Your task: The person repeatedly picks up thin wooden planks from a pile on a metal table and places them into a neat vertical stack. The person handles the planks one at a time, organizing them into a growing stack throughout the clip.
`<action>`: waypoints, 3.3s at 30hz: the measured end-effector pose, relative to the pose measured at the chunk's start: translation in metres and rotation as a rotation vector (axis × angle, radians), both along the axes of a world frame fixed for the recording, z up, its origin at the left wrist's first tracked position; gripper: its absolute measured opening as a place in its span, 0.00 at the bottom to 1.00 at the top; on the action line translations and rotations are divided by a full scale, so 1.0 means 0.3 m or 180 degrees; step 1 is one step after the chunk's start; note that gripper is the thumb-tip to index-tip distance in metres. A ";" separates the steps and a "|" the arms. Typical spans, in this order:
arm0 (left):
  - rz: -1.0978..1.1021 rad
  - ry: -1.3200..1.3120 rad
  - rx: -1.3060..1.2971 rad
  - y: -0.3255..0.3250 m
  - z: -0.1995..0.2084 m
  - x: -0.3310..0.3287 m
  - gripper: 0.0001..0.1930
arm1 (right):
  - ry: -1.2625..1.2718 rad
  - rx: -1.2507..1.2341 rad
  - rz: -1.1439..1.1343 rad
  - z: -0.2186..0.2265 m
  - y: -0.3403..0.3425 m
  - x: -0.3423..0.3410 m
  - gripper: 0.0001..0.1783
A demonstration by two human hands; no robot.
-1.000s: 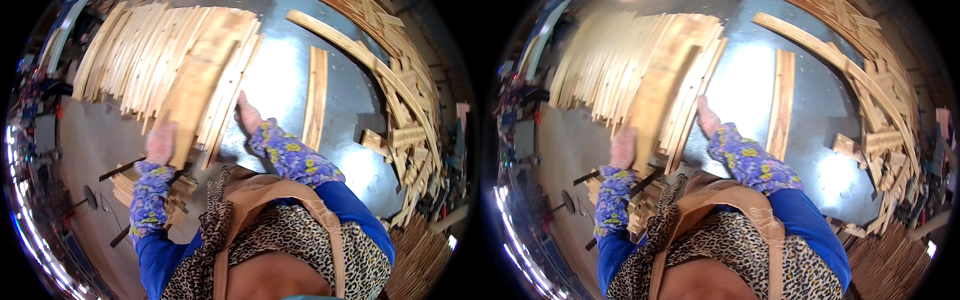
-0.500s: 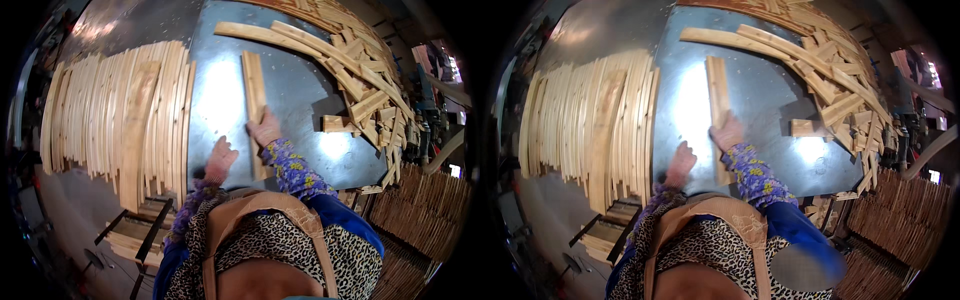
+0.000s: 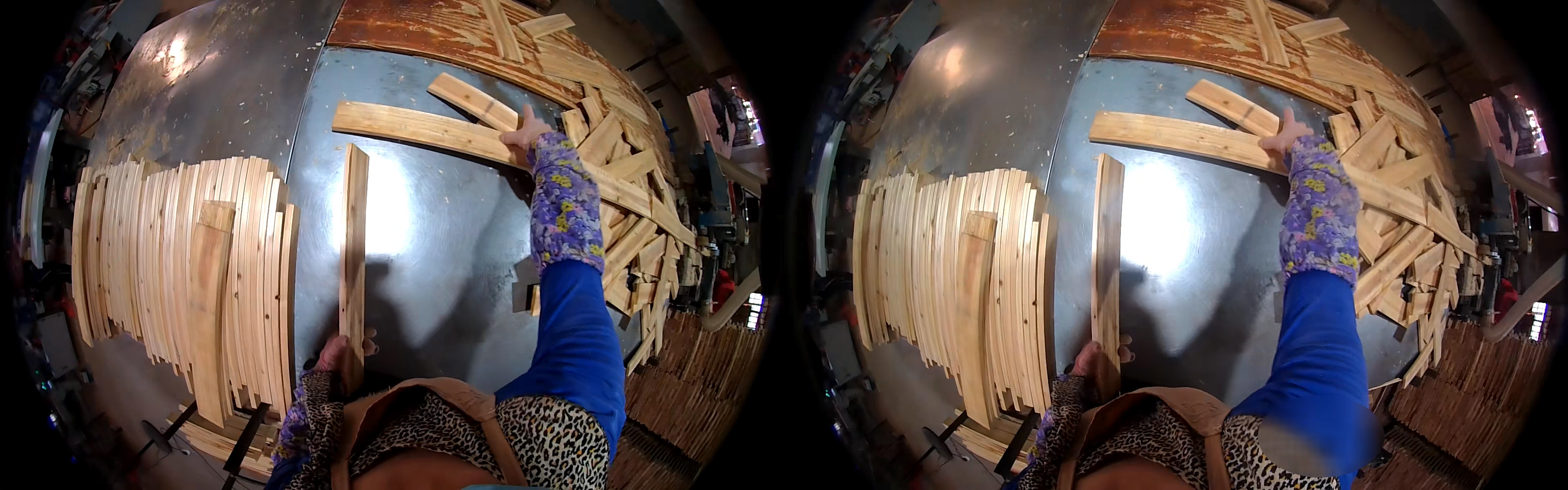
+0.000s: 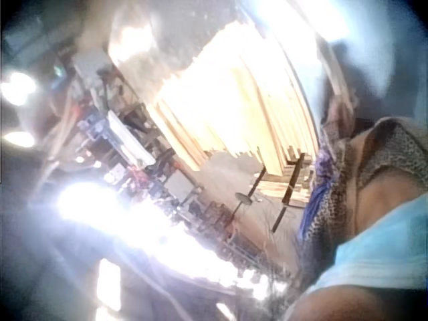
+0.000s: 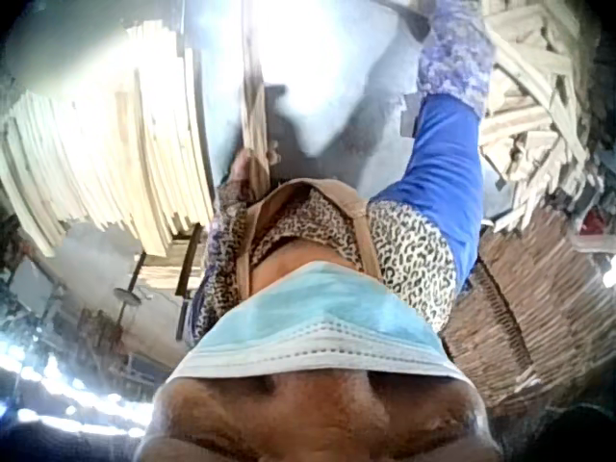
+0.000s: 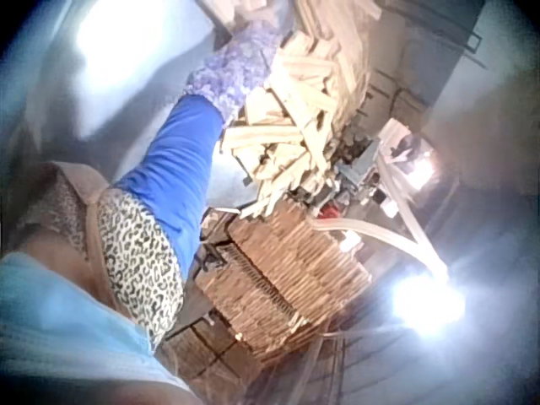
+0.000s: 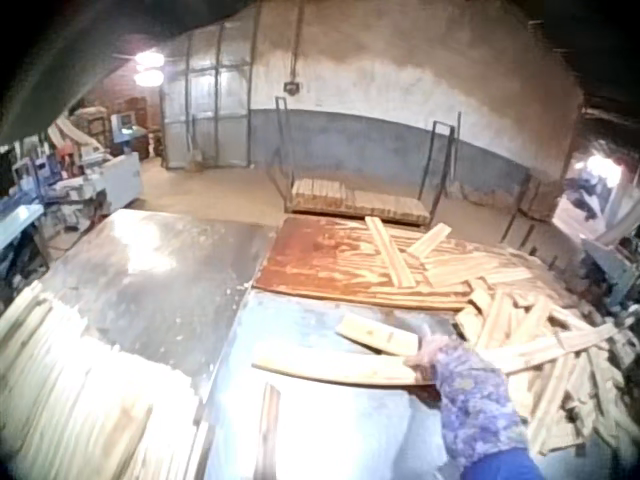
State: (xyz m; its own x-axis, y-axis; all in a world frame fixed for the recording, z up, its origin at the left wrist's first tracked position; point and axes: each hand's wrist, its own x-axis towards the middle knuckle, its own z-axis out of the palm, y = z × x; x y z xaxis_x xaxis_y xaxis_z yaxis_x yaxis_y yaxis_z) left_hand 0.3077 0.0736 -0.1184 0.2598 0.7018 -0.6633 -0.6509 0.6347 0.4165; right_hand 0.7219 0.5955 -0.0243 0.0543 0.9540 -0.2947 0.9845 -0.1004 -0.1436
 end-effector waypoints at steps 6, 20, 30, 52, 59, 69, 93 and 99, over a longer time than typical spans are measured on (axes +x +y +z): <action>-0.0152 -0.0617 -0.0150 -0.084 -0.204 -0.043 0.46 | -0.0322 0.0085 0.1397 0.030 -0.047 -0.426 0.57; 0.0479 -0.1321 0.1444 0.054 0.103 -0.190 0.42 | 0.1332 -0.1123 0.2819 -0.291 -0.905 -0.852 0.24; -0.0200 -0.1448 0.1034 0.084 0.414 -0.106 0.55 | 0.2933 -0.0590 0.1311 -0.101 -1.407 -0.821 0.40; -0.1874 0.5357 0.3718 0.665 0.038 1.759 0.48 | 0.0779 0.2377 -0.4975 -0.457 -3.012 2.303 0.28; -0.2410 0.5331 0.2765 0.557 0.132 2.031 0.43 | 0.0371 0.0046 -0.6027 -0.852 -3.243 2.707 0.24; -0.3476 0.6089 0.2380 0.548 0.230 2.038 0.44 | 0.0555 0.0166 -0.5326 -1.267 -2.949 2.989 0.23; -0.2339 0.4590 0.2530 0.371 0.294 2.071 0.31 | 0.0180 0.1244 -0.3553 -0.851 -2.864 2.500 0.22; -0.2697 0.4744 0.2482 -0.070 0.354 1.476 0.31 | 0.1011 -0.0412 -0.1857 -0.683 -2.655 2.001 0.20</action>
